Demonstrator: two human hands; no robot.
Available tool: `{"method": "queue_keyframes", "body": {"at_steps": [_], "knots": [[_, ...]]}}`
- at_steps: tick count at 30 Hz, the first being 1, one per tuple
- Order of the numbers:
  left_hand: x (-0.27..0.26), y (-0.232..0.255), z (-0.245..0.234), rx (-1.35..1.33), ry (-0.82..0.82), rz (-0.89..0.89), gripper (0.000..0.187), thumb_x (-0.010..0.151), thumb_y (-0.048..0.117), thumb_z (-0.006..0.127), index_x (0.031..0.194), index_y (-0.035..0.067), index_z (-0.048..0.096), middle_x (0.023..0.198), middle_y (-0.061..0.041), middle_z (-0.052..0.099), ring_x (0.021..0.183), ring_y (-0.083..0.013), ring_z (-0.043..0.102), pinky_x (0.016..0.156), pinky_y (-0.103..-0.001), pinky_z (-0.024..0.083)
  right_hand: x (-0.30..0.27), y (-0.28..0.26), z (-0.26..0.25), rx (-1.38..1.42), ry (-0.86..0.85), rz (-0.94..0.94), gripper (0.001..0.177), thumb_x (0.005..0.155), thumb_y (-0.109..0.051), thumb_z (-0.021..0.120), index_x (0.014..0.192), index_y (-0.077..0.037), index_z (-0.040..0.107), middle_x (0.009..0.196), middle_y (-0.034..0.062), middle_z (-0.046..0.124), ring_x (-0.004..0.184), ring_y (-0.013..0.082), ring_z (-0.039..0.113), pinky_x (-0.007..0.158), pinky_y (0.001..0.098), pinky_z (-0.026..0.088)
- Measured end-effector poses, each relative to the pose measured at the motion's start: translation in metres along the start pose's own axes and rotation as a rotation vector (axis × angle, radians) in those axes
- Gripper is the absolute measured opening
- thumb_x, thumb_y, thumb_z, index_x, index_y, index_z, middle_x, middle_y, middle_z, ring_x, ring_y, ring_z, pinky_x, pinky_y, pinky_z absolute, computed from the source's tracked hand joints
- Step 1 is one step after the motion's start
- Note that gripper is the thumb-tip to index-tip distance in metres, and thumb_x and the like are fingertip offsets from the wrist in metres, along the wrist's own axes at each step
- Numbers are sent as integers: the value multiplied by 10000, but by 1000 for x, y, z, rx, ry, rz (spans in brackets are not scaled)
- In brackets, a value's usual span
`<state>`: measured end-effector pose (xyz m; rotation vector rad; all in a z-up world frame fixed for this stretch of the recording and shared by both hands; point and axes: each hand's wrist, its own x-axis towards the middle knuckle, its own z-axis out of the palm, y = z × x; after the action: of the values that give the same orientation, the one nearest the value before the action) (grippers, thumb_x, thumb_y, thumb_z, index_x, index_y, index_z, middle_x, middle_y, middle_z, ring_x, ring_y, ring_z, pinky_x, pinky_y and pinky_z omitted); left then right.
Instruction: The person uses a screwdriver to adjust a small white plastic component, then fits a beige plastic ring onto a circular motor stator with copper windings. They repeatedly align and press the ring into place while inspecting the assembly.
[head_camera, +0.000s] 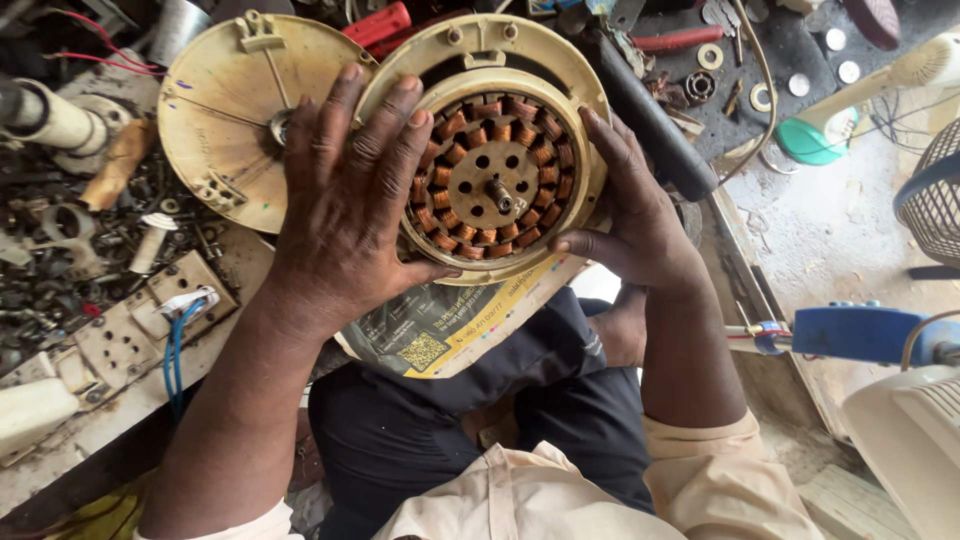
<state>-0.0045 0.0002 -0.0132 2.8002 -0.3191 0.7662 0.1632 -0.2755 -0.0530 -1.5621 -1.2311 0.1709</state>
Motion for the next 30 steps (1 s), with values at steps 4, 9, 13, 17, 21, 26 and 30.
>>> {"method": "queue_keyframes", "body": {"at_steps": [4, 9, 13, 17, 21, 26, 30], "knots": [[1, 0, 1, -5, 5, 21, 1385, 719, 663, 944, 1678, 185, 67, 1728, -144, 204, 1612, -387, 129, 1318, -662, 136, 0, -1, -2, -12, -5, -6, 1054, 838, -327, 894, 1681, -90, 309, 1641, 165, 351, 1561, 285, 352, 1317, 416, 331], [-1, -1, 2, -37, -17, 24, 1400, 711, 600, 1011, 1670, 224, 62, 1729, -134, 204, 1628, -373, 129, 1331, -653, 142, 0, -1, -2, 18, -4, -12, 1020, 865, -306, 883, 1681, -87, 311, 1647, 182, 344, 1565, 294, 351, 1321, 413, 339], [-2, -1, 1, -70, -10, 26, 1401, 706, 578, 1021, 1667, 240, 59, 1730, -129, 197, 1633, -368, 130, 1341, -644, 145, 1, -2, -2, 3, 3, -25, 1032, 844, -301, 891, 1675, -86, 319, 1557, 157, 437, 1467, 265, 444, 1260, 383, 406], [-2, -2, 2, -84, -3, 37, 1381, 712, 548, 998, 1676, 252, 55, 1738, -122, 190, 1642, -360, 123, 1364, -623, 156, 0, -2, -3, -66, 5, -13, 1052, 812, -283, 909, 1671, -85, 335, 1396, 101, 528, 1306, 213, 526, 1150, 344, 452], [-3, -3, 3, -90, 3, 36, 1389, 721, 556, 1001, 1678, 246, 43, 1739, -120, 180, 1639, -355, 114, 1370, -617, 149, 0, -1, -1, 7, 4, 1, 1030, 847, -273, 904, 1677, -80, 326, 1418, 108, 508, 1338, 210, 523, 1159, 337, 473], [-8, -5, 6, -90, 8, 27, 1395, 748, 566, 1004, 1703, 258, 33, 1722, -89, 161, 1620, -310, 102, 1361, -563, 149, -2, -1, 0, -13, 15, 15, 1035, 833, -222, 908, 1682, -79, 334, 1450, 107, 500, 1372, 204, 501, 1185, 331, 442], [-9, -9, 13, -133, 57, 31, 1409, 709, 587, 975, 1704, 249, 38, 1780, -84, 156, 1645, -307, 107, 1365, -558, 136, -1, -5, 4, 158, 25, 16, 965, 876, -143, 876, 1668, -79, 328, 1541, 92, 453, 1443, 194, 468, 1246, 325, 439]]}}
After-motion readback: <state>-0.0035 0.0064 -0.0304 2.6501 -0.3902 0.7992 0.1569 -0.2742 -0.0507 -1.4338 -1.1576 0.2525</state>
